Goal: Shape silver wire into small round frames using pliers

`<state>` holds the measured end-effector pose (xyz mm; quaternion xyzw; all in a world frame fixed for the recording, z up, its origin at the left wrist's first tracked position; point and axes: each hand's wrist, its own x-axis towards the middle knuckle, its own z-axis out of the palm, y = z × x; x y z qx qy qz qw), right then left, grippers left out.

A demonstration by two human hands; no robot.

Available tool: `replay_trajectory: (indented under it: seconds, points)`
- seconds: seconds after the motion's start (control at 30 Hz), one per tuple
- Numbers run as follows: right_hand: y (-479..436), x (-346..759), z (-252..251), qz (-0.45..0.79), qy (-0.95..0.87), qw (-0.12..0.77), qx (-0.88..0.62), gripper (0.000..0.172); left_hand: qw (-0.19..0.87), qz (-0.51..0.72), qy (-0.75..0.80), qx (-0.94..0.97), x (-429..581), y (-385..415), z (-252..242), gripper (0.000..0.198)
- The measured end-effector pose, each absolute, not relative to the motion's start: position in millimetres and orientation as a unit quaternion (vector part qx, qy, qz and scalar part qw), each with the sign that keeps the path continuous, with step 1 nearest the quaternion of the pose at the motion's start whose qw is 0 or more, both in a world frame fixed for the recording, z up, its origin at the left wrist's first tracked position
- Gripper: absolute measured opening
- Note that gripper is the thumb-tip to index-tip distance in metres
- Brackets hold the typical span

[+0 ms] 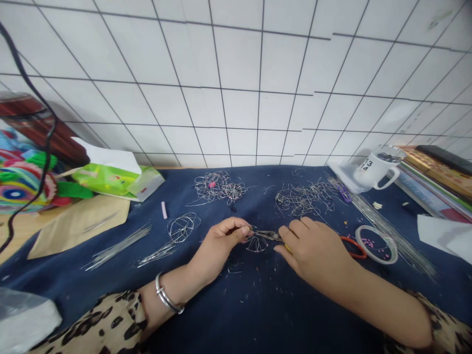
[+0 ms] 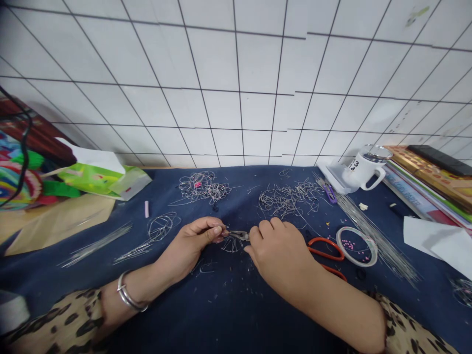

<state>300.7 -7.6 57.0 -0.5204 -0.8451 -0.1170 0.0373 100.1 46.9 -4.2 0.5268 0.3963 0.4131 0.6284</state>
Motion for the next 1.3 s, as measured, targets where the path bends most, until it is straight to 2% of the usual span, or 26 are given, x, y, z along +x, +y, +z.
replay_trajectory:
  seconds: [0.23,0.57,1.3]
  points:
    - [-8.8,300.0,59.3,-0.115,-0.849,0.047,-0.514,0.018,0.660,0.412,0.392,0.491,100.5,46.3,-3.3,0.009]
    - [-8.2,297.5,59.4,-0.122,-0.850,0.055,-0.509,0.020,0.629,0.420,0.391,0.524,101.3,45.2,-4.5,0.008]
    - [-8.4,297.1,57.3,-0.110,-0.852,0.065,-0.508,0.019,0.644,0.416,0.376,0.521,101.1,45.4,-4.5,0.006]
